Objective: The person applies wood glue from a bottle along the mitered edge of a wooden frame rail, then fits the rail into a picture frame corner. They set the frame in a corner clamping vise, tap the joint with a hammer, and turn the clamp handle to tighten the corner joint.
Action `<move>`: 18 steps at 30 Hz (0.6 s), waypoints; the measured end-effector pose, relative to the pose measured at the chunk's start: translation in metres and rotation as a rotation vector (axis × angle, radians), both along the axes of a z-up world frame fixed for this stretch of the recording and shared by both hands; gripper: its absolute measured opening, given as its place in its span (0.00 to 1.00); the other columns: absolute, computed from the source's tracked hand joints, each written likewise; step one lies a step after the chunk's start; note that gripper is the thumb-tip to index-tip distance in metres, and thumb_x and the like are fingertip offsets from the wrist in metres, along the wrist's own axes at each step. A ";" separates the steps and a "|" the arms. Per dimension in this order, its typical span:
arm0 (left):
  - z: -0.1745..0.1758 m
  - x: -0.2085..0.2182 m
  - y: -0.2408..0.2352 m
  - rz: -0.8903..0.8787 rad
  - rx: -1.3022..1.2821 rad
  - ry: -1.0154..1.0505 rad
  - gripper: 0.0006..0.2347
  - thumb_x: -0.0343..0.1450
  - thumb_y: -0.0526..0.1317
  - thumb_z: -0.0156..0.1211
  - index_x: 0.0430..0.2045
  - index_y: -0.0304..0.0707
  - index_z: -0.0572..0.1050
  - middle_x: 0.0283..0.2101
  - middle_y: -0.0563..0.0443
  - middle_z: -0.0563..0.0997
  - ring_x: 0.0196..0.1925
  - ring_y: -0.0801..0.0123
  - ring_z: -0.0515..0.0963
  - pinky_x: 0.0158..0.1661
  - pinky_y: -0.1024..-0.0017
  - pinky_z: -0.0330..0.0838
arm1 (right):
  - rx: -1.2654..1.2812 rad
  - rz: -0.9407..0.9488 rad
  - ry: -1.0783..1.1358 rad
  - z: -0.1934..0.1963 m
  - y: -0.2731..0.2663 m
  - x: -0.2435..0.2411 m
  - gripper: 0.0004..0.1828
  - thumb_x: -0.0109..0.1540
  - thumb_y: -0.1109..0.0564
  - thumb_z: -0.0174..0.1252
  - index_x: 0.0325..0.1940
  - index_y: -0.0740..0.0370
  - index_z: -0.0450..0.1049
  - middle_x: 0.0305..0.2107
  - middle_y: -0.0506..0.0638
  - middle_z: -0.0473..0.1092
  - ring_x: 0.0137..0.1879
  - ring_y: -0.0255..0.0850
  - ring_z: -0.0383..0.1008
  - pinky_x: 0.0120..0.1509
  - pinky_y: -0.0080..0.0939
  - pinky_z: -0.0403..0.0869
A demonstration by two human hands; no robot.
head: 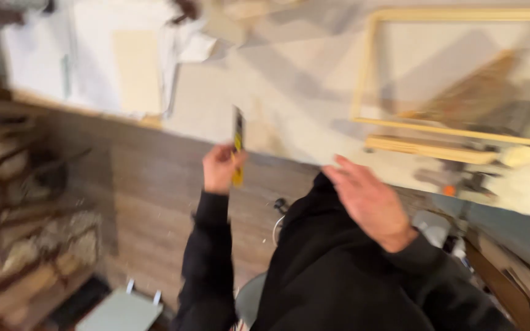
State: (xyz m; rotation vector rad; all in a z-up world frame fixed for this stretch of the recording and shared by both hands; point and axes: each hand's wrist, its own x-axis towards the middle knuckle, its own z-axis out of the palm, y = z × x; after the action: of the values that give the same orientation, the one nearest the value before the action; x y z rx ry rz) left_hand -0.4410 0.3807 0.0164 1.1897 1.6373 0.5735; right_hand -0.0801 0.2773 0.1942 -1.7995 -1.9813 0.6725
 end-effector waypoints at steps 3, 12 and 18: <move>0.065 0.120 -0.056 -0.117 -0.446 -0.540 0.13 0.65 0.28 0.71 0.39 0.33 0.74 0.32 0.56 0.79 0.29 0.75 0.78 0.29 0.73 0.75 | 0.069 -0.029 -0.137 0.004 -0.009 0.017 0.32 0.56 0.61 0.56 0.67 0.56 0.70 0.62 0.55 0.67 0.62 0.50 0.71 0.66 0.46 0.71; 0.131 0.351 -0.149 -0.640 -0.514 -0.756 0.11 0.73 0.38 0.67 0.43 0.33 0.71 0.38 0.46 0.78 0.36 0.61 0.78 0.36 0.64 0.75 | 0.092 -0.487 0.017 -0.020 -0.137 0.145 0.24 0.56 0.61 0.62 0.58 0.61 0.75 0.59 0.59 0.72 0.56 0.54 0.75 0.60 0.49 0.75; 0.085 0.421 -0.130 -1.129 0.761 -0.026 0.21 0.67 0.35 0.60 0.56 0.37 0.72 0.65 0.44 0.70 0.68 0.54 0.69 0.64 0.51 0.61 | 0.088 -0.661 0.046 -0.062 -0.157 0.218 0.17 0.61 0.69 0.64 0.53 0.62 0.73 0.57 0.56 0.75 0.54 0.52 0.77 0.58 0.47 0.77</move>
State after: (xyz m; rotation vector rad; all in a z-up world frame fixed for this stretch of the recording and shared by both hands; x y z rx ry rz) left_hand -0.0195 0.2506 0.1015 2.3527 0.4662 0.4379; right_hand 0.1375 0.1203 0.1323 -2.1754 -1.2326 0.3943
